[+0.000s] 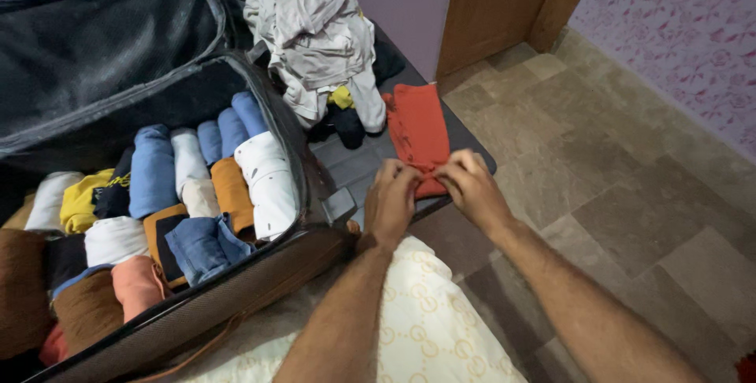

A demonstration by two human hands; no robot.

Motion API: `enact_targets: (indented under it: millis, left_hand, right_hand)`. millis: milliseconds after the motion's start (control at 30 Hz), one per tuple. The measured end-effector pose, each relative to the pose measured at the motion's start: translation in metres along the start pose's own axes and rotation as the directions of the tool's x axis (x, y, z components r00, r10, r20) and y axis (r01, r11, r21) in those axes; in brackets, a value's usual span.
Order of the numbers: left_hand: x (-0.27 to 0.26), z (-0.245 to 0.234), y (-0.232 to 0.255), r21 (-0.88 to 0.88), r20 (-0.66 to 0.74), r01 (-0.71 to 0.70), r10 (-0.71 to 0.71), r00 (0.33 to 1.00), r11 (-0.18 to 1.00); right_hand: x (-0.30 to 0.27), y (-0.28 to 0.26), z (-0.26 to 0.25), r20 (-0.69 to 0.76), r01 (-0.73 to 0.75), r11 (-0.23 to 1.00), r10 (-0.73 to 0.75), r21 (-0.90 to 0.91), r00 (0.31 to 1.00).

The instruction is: The person packs a suitcase by rolling and folding several garments, including a red shirt, a grey shirt, and a yellow shirt, and placing them into the compartments of an open suitcase on a table.

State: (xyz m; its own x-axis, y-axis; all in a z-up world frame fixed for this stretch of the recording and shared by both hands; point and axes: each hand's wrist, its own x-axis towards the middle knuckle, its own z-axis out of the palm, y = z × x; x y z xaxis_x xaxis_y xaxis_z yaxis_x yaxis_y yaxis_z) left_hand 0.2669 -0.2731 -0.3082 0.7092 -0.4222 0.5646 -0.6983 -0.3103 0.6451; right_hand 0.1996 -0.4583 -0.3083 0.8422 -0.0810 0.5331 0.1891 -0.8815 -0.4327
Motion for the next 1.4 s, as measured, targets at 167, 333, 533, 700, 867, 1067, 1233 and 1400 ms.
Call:
enact_targets:
  millis: [167, 333, 533, 700, 867, 1067, 1233, 1400]
  left_hand:
    - [-0.006, -0.017, 0.01, 0.09, 0.222, -0.084, 0.062, 0.973, 0.992]
    - [-0.006, -0.016, 0.008, 0.064, 0.223, -0.084, 0.067, 0.973, 0.994]
    - [-0.005, -0.016, 0.002, 0.051, 0.167, -0.072, 0.062, 0.984, 0.996]
    - [-0.003, -0.016, -0.001, -0.07, 0.155, 0.097, -0.085, 0.984, 0.993]
    - [-0.006, -0.009, -0.01, -0.106, 0.103, 0.129, -0.118, 0.988, 0.986]
    - [-0.008, 0.011, -0.03, -0.069, 0.058, 0.144, -0.14, 0.988, 0.987]
    - [-0.007, 0.04, -0.047, -0.012, -0.091, 0.156, -0.156, 0.984, 0.988]
    - [-0.007, 0.049, -0.058, -0.138, -0.285, 0.069, -0.107, 0.953, 0.988]
  right_hand:
    - [-0.012, 0.003, -0.005, 0.123, 0.138, 0.99, -0.141, 0.034, 0.982]
    - [0.0, 0.0, -0.012, 0.187, 0.125, 0.989, -0.137, 0.074, 0.973]
    - [0.01, -0.004, -0.014, 0.221, 0.067, 0.991, -0.092, 0.117, 0.971]
    - [0.007, 0.007, 0.0, 0.213, 0.054, 0.99, -0.082, 0.134, 0.974]
    - [0.013, 0.009, 0.008, 0.284, -0.055, 0.994, 0.026, 0.095, 0.958]
    - [0.008, -0.029, -0.008, -0.011, 0.153, 0.982, -0.156, -0.11, 0.988]
    - [0.005, -0.038, 0.0, 0.07, 0.28, 0.925, -0.271, -0.258, 0.96]
    - [0.009, -0.024, 0.012, 0.13, 0.15, 0.974, -0.129, -0.169, 0.983]
